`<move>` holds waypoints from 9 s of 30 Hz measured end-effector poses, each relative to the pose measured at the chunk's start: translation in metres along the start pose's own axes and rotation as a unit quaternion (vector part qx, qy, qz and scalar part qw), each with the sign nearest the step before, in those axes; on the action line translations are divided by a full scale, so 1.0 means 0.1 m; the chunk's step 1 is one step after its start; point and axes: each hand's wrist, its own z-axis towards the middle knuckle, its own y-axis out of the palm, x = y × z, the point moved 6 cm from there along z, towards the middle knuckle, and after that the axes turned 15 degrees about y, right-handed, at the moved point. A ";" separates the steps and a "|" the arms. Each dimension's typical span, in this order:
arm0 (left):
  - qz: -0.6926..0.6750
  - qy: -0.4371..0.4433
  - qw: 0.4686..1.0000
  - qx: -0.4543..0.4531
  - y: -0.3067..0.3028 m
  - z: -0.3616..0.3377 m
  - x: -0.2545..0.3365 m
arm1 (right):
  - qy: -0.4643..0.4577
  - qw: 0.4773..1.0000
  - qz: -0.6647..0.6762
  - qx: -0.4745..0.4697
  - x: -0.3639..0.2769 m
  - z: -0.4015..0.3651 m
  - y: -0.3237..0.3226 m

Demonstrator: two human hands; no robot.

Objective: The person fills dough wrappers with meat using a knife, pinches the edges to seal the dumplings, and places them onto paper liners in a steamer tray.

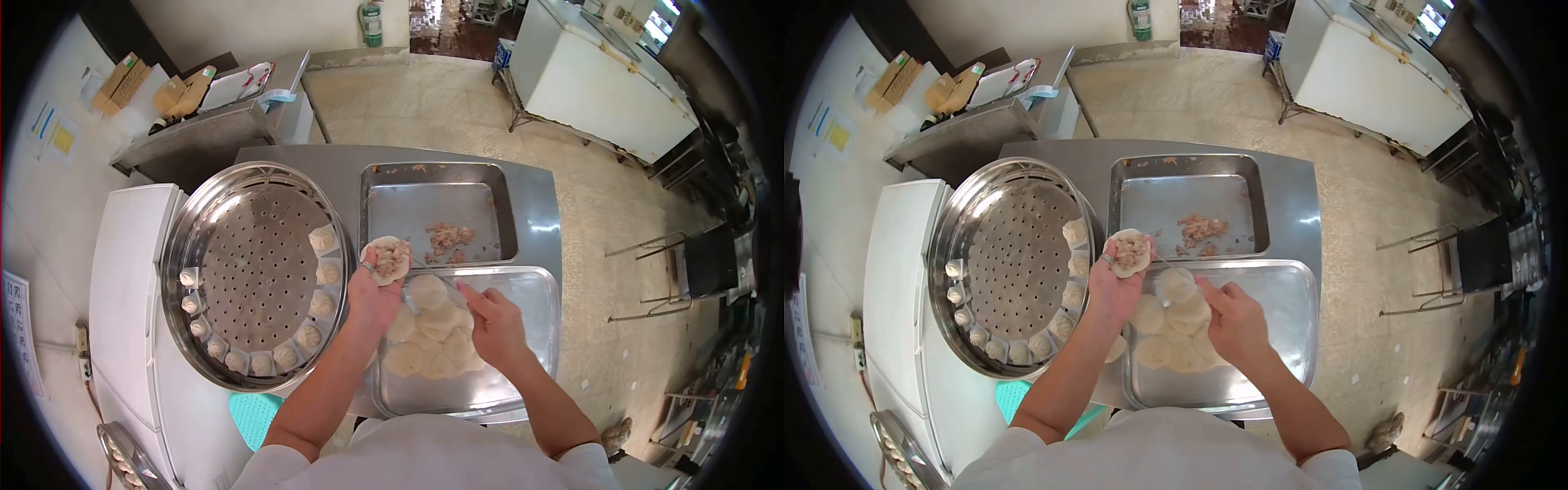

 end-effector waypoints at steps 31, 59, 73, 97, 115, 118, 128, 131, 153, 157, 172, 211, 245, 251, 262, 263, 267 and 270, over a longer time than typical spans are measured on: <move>0.080 -0.008 0.993 -0.083 0.17 -0.46 -0.23 | 0.092 0.897 -0.432 -0.027 0.68 0.68 0.12; 0.149 0.014 0.976 -0.155 -0.14 -2.23 -0.49 | 0.175 0.864 0.440 -0.174 0.29 -1.45 0.25; 0.141 -0.010 0.982 -0.124 -0.86 -2.54 0.15 | 0.044 0.985 0.163 -0.017 -0.33 -2.08 0.62; 0.146 -0.078 0.952 -0.258 -0.57 -2.62 0.11 | 0.020 0.983 0.163 0.084 -0.48 -2.15 0.14; 0.247 -0.082 0.909 -0.326 0.27 -2.73 -0.42 | -0.085 0.992 0.079 0.054 -0.17 -1.78 -0.86; 0.279 -0.043 0.896 -0.343 0.36 -2.80 -0.37 | -0.103 0.989 0.077 0.073 -0.11 -1.80 -0.87; 0.188 -0.151 0.939 -0.245 -0.06 -2.61 -0.56 | -0.149 0.983 0.053 0.094 -0.07 -2.00 -0.65; 0.206 -0.147 0.944 -0.211 -0.19 -2.64 -0.62 | -0.150 0.983 0.049 0.094 -0.04 -2.04 -0.53; 0.399 -0.055 0.866 -0.297 -0.03 -2.70 -0.40 | -0.173 0.982 -0.078 0.011 -0.23 -1.98 -0.63; 0.415 -0.049 0.846 -0.332 0.06 -2.70 -0.33 | -0.142 0.990 -0.004 0.002 -0.34 -1.89 -0.67; 0.506 -0.023 0.753 -0.421 0.11 -2.62 -0.29 | -0.206 0.974 -0.057 -0.081 -0.51 -1.84 -0.66; 0.218 -0.114 0.936 -0.251 -0.28 -2.65 -0.50 | -0.132 0.990 0.007 0.046 -0.18 -2.00 -0.32; 0.416 -0.154 0.776 -0.449 -0.06 -2.69 -0.37 | -0.261 0.945 -0.179 -0.078 -0.62 -2.09 -0.56; 0.501 -0.134 0.700 -0.491 0.04 -2.65 -0.36 | -0.266 0.938 -0.201 -0.099 -0.65 -2.02 -0.55; 0.151 -0.045 0.959 -0.235 -0.01 -2.73 -0.26 | -0.148 0.987 0.037 0.053 -0.42 -1.85 -0.40; 0.169 0.006 0.960 -0.222 -0.09 -2.64 -0.37 | -0.159 0.986 0.026 0.045 -0.47 -1.88 -0.35; 0.238 0.113 0.946 -0.189 -0.14 -2.59 -0.29 | -0.156 0.987 0.021 0.030 -0.60 -1.95 -0.33; 0.264 0.181 0.927 -0.193 -0.04 -2.64 -0.12 | -0.143 0.989 0.047 -0.016 -0.65 -1.90 -0.34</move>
